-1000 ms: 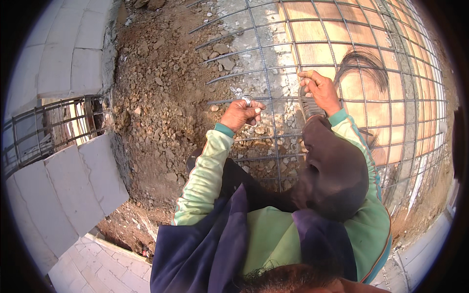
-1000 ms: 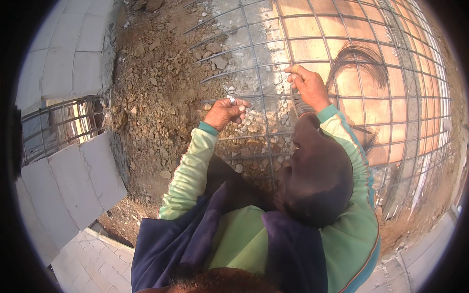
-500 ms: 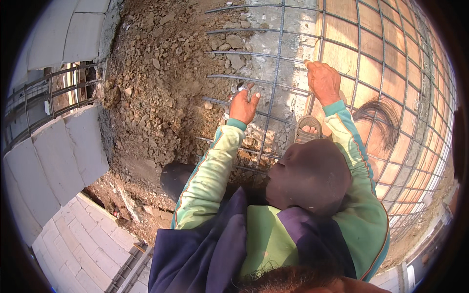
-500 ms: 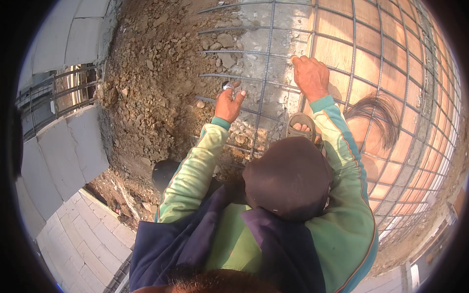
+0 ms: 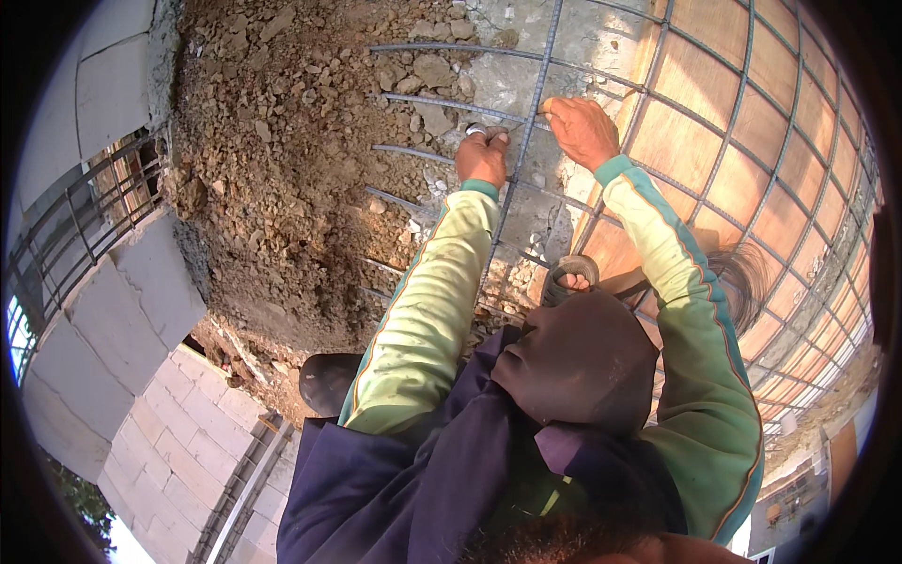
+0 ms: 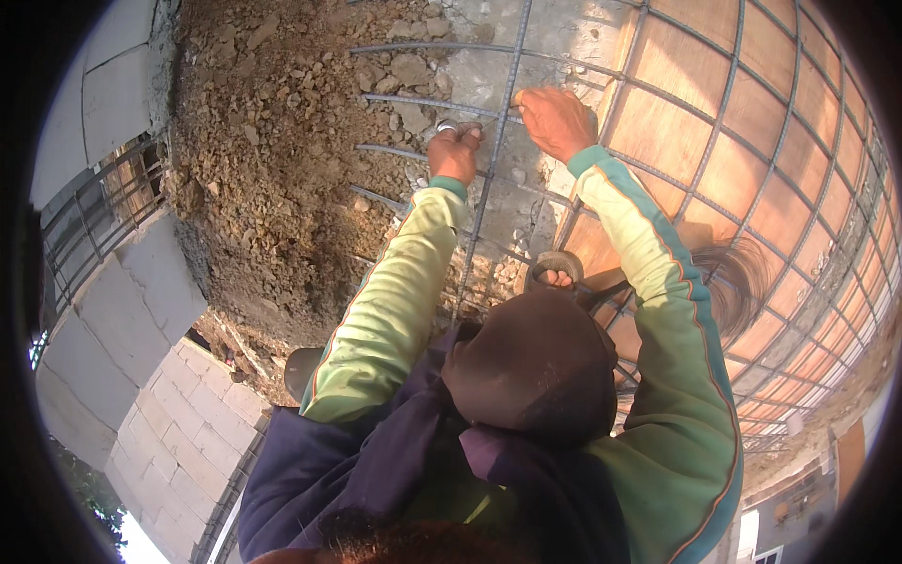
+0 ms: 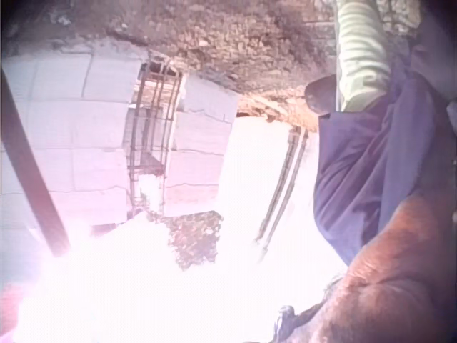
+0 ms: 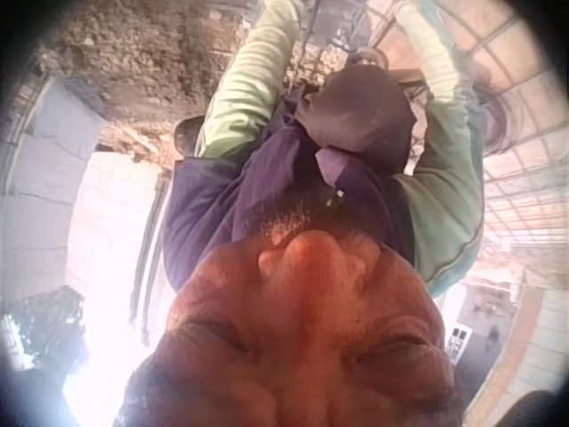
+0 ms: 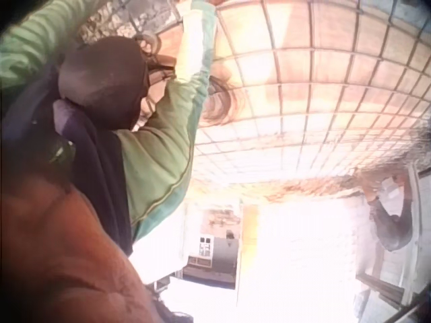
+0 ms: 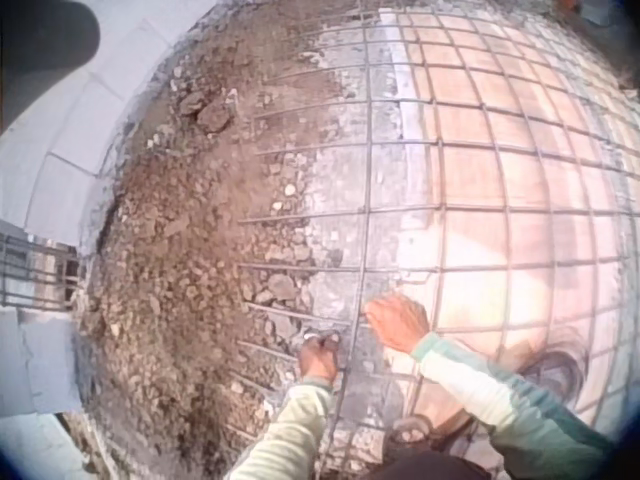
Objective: The person uses pliers to twist and cut wire, securing a metal reinforcement mesh to vertical rebar at various points around a construction area.
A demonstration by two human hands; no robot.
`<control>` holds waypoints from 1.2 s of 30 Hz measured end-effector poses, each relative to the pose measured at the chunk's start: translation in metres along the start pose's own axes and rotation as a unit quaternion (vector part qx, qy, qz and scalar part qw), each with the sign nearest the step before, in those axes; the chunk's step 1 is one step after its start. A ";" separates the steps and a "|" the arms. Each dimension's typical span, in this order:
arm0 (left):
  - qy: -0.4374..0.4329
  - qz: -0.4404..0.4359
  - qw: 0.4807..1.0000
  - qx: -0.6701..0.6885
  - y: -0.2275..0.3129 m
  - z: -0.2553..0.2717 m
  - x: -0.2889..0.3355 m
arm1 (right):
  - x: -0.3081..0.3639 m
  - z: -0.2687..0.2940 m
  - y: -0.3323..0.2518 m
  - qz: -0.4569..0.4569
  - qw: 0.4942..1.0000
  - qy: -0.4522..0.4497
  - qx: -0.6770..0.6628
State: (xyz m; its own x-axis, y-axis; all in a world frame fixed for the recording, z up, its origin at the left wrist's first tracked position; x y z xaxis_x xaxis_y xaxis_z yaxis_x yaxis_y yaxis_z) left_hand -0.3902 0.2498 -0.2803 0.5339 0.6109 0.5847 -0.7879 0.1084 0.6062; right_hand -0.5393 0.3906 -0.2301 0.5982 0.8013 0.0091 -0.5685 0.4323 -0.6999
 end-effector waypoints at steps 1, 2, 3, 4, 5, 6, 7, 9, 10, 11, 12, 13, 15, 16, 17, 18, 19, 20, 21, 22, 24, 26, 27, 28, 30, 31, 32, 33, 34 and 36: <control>0.018 0.017 1.000 0.007 0.005 -0.001 0.000 | 0.005 -0.001 0.004 0.003 0.999 0.041 0.010; 0.017 0.023 1.000 0.005 0.011 -0.005 0.002 | 0.009 0.000 0.008 0.006 0.996 0.083 0.020; 0.030 0.030 0.997 0.068 0.013 -0.005 0.004 | 0.007 -0.003 0.008 0.007 0.997 0.078 0.011; 0.038 0.035 0.990 0.130 0.021 -0.007 0.009 | 0.009 -0.005 0.012 -0.011 0.997 0.081 -0.015; 0.036 0.043 0.990 0.126 0.028 -0.012 0.016 | 0.011 -0.006 0.016 -0.029 0.995 0.083 -0.041; 0.027 0.055 0.989 0.133 0.049 -0.019 0.027 | 0.016 -0.005 0.019 -0.037 0.995 0.080 -0.042; 0.025 0.062 0.988 0.140 0.064 -0.019 0.031 | 0.015 -0.002 0.016 -0.034 0.995 0.090 -0.034; 0.034 0.098 0.951 0.290 0.051 -0.025 0.031 | 0.011 -0.001 0.013 -0.031 0.994 0.102 -0.031; 0.037 0.134 0.889 0.436 0.038 -0.031 0.032 | 0.010 -0.002 0.011 -0.020 0.994 0.105 -0.021; 0.008 0.142 0.884 0.446 0.027 -0.031 0.031 | 0.011 -0.004 0.009 -0.010 0.994 0.109 -0.010; -0.022 0.150 0.877 0.455 0.021 -0.027 0.029 | 0.012 -0.005 0.010 -0.014 0.994 0.110 -0.011; -0.020 0.177 0.876 0.447 0.022 -0.025 0.030 | 0.013 -0.006 0.012 -0.015 0.995 0.103 -0.002; -0.020 0.202 0.875 0.440 0.022 -0.026 0.030 | 0.014 -0.007 0.014 -0.012 0.995 0.094 0.009; -0.021 0.199 0.879 0.432 0.020 -0.027 0.028 | 0.013 -0.008 0.013 -0.012 0.995 0.095 0.011; -0.022 0.197 0.883 0.426 0.018 -0.029 0.027 | 0.013 -0.009 0.012 -0.012 0.995 0.098 0.010; -0.020 0.197 0.880 0.431 0.018 -0.031 0.025 | 0.012 -0.009 0.011 -0.009 0.995 0.098 0.008; -0.008 0.192 0.880 0.435 0.018 -0.033 0.022 | 0.011 -0.009 0.011 -0.003 0.996 0.094 0.010; 0.004 0.189 0.879 0.439 0.017 -0.036 0.018 | 0.011 -0.009 0.012 -0.011 0.995 0.095 0.010; 0.016 0.186 0.874 0.448 0.019 -0.038 0.014 | 0.010 -0.009 0.013 -0.017 0.995 0.096 0.010; 0.020 0.187 0.870 0.455 0.020 -0.039 0.013 | 0.011 -0.010 0.011 -0.010 0.996 0.090 0.012; -0.033 0.198 0.914 0.351 0.018 -0.043 0.011 | 0.011 -0.009 0.011 -0.014 0.995 0.098 -0.001; -0.055 0.179 0.912 0.366 0.018 -0.044 0.006 | 0.010 -0.008 0.010 0.004 0.994 0.107 0.001; -0.099 0.188 0.915 0.343 0.017 -0.047 0.003 | 0.009 -0.004 0.009 0.016 0.993 0.121 0.001; -0.144 0.196 0.917 0.317 0.017 -0.051 0.001 | 0.009 -0.002 0.008 0.019 0.992 0.123 0.006; -0.175 0.198 0.908 0.324 0.015 -0.051 -0.002 | 0.010 0.002 0.008 0.020 0.992 0.113 0.053; -0.182 0.212 0.905 0.319 0.014 -0.051 -0.004 | 0.007 0.012 0.002 0.021 0.991 0.119 0.057; -0.190 0.226 0.902 0.314 0.013 -0.050 -0.006 | 0.005 0.022 -0.003 0.023 0.989 0.102 0.100; -0.199 0.222 0.902 0.313 0.018 -0.050 -0.010 | 0.007 0.035 -0.010 0.019 0.986 0.083 0.145; -0.224 0.231 0.890 0.324 0.018 -0.051 -0.008 | 0.016 0.037 -0.015 0.009 0.986 0.078 0.146; -0.250 0.239 0.878 0.330 0.010 -0.050 -0.003 | 0.020 0.023 -0.021 -0.096 0.988 -0.071 0.100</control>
State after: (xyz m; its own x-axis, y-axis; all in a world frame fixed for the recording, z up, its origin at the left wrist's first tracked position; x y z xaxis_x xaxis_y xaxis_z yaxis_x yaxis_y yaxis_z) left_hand -0.4148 0.2881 -0.3033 0.3888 0.0240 0.9210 -0.6977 -0.6453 0.3113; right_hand -0.5281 0.4073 -0.1989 0.6280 0.7409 0.2380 -0.5620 0.6433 -0.5199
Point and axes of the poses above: each hand's wrist, its own x-axis away from the middle knuckle, its own z-axis out of the back of the hand, y = z × x, the point moved 6 cm from there along -x, towards the middle knuckle, and after that the axes turned 6 degrees about -x, right-handed, at the moved point
